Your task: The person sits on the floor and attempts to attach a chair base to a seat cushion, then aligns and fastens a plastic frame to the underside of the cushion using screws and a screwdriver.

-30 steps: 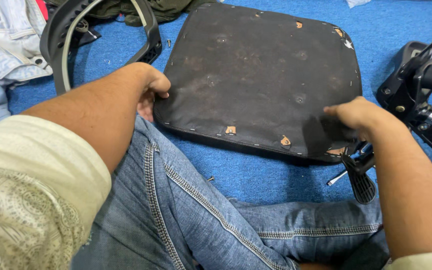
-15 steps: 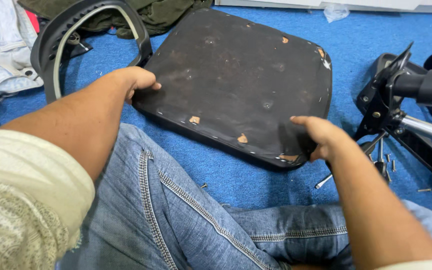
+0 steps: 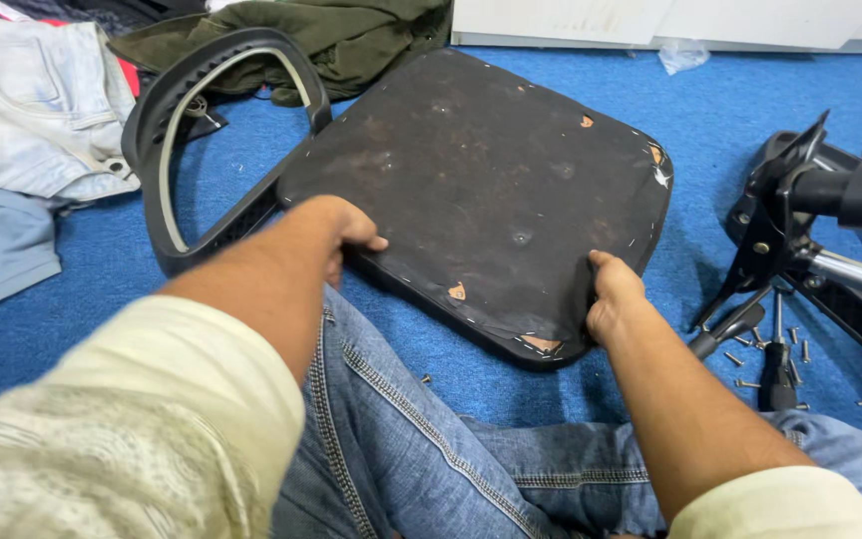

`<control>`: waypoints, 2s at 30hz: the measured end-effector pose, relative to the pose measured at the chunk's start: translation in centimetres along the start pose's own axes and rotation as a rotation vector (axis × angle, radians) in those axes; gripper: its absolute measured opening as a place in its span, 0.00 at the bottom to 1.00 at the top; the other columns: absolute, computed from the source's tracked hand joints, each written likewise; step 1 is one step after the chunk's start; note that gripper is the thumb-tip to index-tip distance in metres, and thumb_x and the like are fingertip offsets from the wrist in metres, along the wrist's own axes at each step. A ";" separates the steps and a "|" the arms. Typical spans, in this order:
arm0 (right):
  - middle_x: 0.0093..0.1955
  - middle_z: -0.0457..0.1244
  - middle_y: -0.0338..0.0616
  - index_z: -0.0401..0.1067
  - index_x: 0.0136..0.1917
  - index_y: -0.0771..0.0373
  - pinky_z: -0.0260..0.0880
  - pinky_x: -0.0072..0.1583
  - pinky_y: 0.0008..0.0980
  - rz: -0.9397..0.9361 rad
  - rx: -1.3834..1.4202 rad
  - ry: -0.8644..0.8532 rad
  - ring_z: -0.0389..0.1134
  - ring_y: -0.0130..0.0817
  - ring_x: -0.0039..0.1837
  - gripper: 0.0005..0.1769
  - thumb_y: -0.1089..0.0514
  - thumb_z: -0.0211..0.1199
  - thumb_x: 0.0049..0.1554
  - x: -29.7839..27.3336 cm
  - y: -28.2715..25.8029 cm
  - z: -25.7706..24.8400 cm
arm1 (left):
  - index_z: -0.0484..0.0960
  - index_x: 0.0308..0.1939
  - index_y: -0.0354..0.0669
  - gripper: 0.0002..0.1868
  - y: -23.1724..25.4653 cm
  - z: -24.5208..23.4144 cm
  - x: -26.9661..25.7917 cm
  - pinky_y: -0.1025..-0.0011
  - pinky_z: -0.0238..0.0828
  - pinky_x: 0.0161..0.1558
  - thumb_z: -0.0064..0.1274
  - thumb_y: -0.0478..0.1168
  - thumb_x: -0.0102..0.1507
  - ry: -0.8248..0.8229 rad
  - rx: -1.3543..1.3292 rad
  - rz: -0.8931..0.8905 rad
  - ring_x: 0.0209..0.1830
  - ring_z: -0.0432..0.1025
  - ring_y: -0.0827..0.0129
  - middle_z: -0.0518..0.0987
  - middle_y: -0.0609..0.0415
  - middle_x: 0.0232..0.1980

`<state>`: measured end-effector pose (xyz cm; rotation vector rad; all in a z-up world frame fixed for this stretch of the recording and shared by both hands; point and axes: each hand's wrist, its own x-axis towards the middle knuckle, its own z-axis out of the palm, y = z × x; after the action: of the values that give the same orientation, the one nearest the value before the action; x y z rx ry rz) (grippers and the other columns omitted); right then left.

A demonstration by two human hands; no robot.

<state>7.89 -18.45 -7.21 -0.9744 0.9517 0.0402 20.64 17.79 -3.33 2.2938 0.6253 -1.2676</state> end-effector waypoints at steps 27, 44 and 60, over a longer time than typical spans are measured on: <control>0.74 0.60 0.63 0.65 0.69 0.73 0.52 0.75 0.57 0.325 0.078 -0.234 0.62 0.54 0.74 0.29 0.55 0.57 0.59 -11.9 8.6 2.8 | 0.77 0.58 0.34 0.20 0.4 -0.2 -2.1 0.53 0.78 0.44 0.58 0.33 0.62 0.331 -0.526 0.455 0.50 0.81 0.53 0.84 0.43 0.53; 0.66 0.56 0.47 0.65 0.73 0.64 0.55 0.73 0.64 0.066 -0.230 0.087 0.50 0.53 0.79 0.38 0.54 0.65 0.50 -18.0 6.3 2.3 | 0.90 0.54 0.40 0.24 -3.5 -8.0 2.6 0.59 0.82 0.49 0.65 0.52 0.61 0.545 0.235 0.179 0.45 0.85 0.59 0.87 0.52 0.51; 0.67 0.64 0.46 0.70 0.68 0.60 0.55 0.72 0.48 0.330 0.215 -0.022 0.61 0.42 0.68 0.47 0.27 0.65 0.48 -13.8 7.9 4.1 | 0.86 0.57 0.36 0.28 -11.2 -12.3 15.7 0.56 0.72 0.61 0.62 0.54 0.61 0.675 0.454 0.260 0.61 0.76 0.46 0.82 0.36 0.59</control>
<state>-1.19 -5.73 -2.05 -0.6115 1.0649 0.2208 29.80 36.53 -12.72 3.0826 0.2287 -0.5261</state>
